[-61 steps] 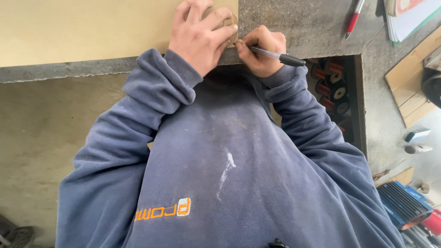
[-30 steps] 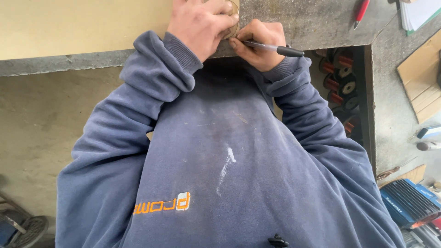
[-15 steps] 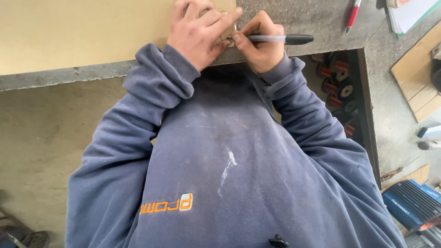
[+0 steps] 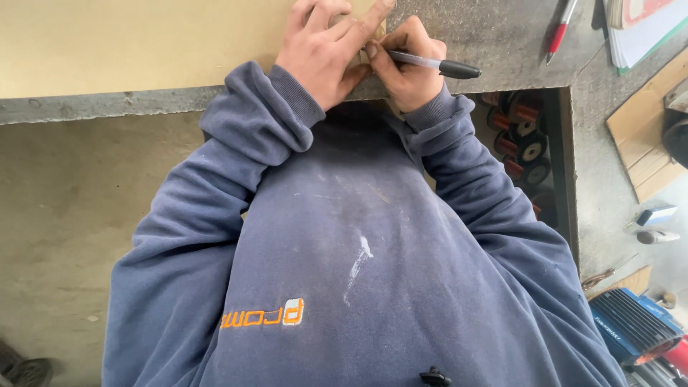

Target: Trace a cardboard template onto a sheet of brown insulation paper using a pen.

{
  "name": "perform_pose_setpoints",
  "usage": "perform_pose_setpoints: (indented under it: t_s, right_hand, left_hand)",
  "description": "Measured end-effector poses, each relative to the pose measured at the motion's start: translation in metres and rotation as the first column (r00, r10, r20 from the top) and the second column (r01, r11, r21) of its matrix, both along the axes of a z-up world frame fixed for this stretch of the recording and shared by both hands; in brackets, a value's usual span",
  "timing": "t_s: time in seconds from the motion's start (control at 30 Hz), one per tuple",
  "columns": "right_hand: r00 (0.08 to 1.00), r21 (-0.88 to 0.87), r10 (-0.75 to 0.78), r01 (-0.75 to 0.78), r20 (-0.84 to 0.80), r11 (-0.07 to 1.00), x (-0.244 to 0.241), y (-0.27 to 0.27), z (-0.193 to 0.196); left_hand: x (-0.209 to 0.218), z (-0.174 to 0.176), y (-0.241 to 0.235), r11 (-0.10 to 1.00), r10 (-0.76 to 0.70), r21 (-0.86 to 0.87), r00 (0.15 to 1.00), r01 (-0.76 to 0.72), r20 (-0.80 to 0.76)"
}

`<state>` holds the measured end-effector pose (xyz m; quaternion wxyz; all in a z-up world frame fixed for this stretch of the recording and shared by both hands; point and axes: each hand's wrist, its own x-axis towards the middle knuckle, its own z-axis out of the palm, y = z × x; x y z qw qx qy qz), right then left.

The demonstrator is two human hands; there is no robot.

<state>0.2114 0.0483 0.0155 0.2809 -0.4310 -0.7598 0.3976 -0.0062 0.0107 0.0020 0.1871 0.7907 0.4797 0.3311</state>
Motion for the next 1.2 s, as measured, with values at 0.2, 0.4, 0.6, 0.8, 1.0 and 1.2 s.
perform_pose_setpoints:
  t_s: [0.2,0.4,0.6,0.8,1.0,1.2]
  right_hand:
    - [0.999,0.021,0.034,-0.034,0.01,0.999,0.004,-0.002,-0.001]
    - [1.0,0.011,-0.003,0.003,0.001,1.0,0.003,-0.002,-0.003]
    - [0.999,0.01,0.023,-0.023,0.03,1.0,0.002,-0.002,0.002]
    - [0.998,0.007,0.058,-0.058,0.031,0.998,0.007,-0.001,0.002]
    - [0.997,0.017,0.075,-0.075,0.034,0.997,0.007,-0.001,0.004]
    - [0.994,-0.002,0.108,-0.108,0.018,0.994,0.009,-0.003,0.004]
  left_hand:
    - [0.003,-0.004,-0.002,1.0,0.01,-0.003,1.0,-0.01,0.012]
    - [0.003,-0.003,-0.002,1.0,0.004,-0.019,1.0,-0.003,0.027]
    - [0.002,-0.002,-0.001,1.0,0.006,0.0,1.0,-0.006,0.018]
    - [0.0,-0.005,-0.003,0.999,-0.011,0.03,1.0,0.012,-0.009]
    - [-0.005,-0.012,-0.002,0.999,-0.044,0.03,0.999,0.044,-0.012]
    - [-0.012,-0.011,-0.004,0.991,-0.117,-0.065,0.993,0.116,-0.007]
